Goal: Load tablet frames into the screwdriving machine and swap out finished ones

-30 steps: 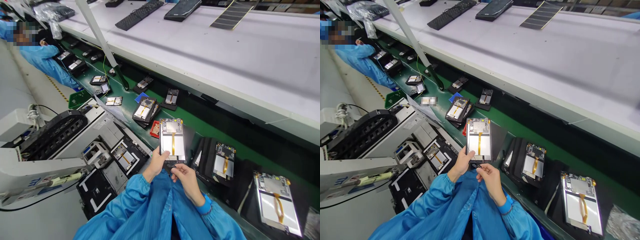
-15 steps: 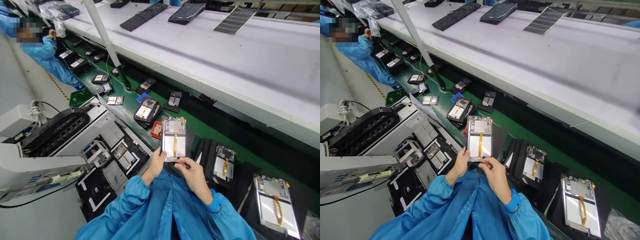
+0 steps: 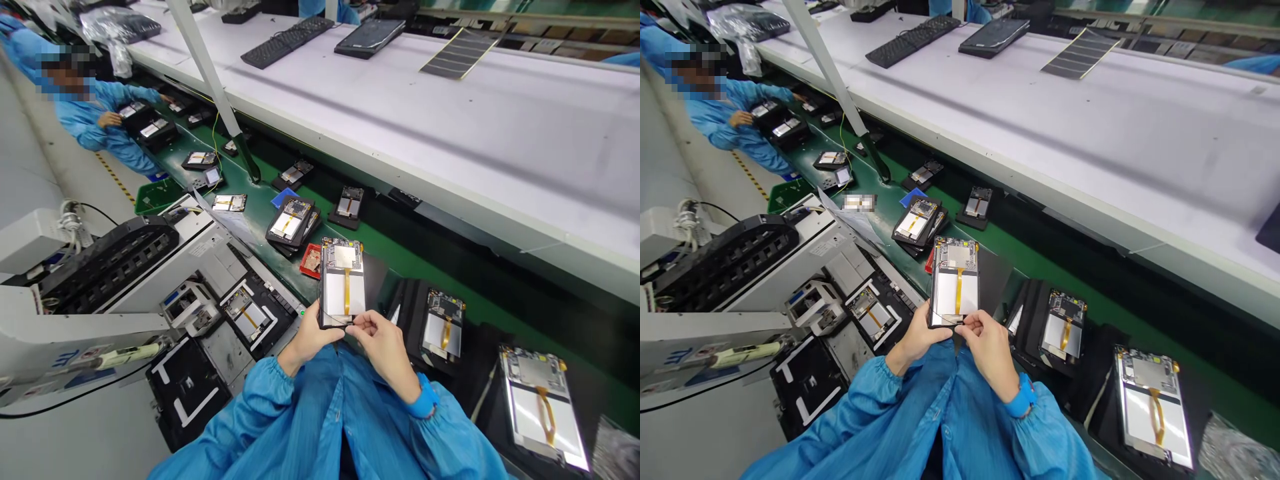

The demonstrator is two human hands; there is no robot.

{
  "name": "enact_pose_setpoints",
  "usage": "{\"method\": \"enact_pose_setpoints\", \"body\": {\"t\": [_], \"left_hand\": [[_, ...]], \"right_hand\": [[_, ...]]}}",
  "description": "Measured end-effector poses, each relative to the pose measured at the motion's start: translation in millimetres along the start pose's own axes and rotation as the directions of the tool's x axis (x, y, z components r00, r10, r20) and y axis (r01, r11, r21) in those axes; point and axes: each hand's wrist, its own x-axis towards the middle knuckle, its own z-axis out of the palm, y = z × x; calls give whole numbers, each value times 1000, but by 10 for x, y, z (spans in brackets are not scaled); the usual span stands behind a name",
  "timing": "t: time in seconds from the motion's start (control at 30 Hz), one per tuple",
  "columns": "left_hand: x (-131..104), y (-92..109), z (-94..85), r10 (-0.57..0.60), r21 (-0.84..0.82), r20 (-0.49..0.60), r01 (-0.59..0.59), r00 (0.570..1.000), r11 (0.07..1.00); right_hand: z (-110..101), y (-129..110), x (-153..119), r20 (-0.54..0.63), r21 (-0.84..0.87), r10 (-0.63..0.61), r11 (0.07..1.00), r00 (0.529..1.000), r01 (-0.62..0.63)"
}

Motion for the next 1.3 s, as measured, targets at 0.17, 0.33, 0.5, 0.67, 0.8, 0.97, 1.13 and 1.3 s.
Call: {"method": "enact_pose_setpoints", "body": {"t": [0.17,0.33,0.5,0.67,0.8,0.97,1.13,1.3], "left_hand": [[-29,9,-6,11,114,-64,-4,998,993],[-42,26,-41,36,28,-42,-34,998,999],[-36,30,-102,-35,-108,66,42,997,993],[-33,42,-109,-25,-127,105,39,994,991],[-50,58,-38,14,-91,19,-12,1000,996],[-71,69,48,51,8,-147,-51,988,999],[-71,107,52,42,-42,-148,-49,988,998],[-70,149,75,59,-41,-131,-65,990,997]], "right_hand": [[13,-12,-31,11,9,-46,999,999,46],[-14,-31,-57,69,99,-16,995,997,9],[-118,-107,-22,131,123,26,992,991,-43],[-143,-148,0,127,63,28,997,991,-36],[-72,-151,-5,101,-25,-18,999,995,20],[-65,-89,-33,-50,-236,-198,955,979,181],[-198,43,4,-117,22,-83,996,990,86],[-55,39,70,209,366,-29,929,977,-51]]}}
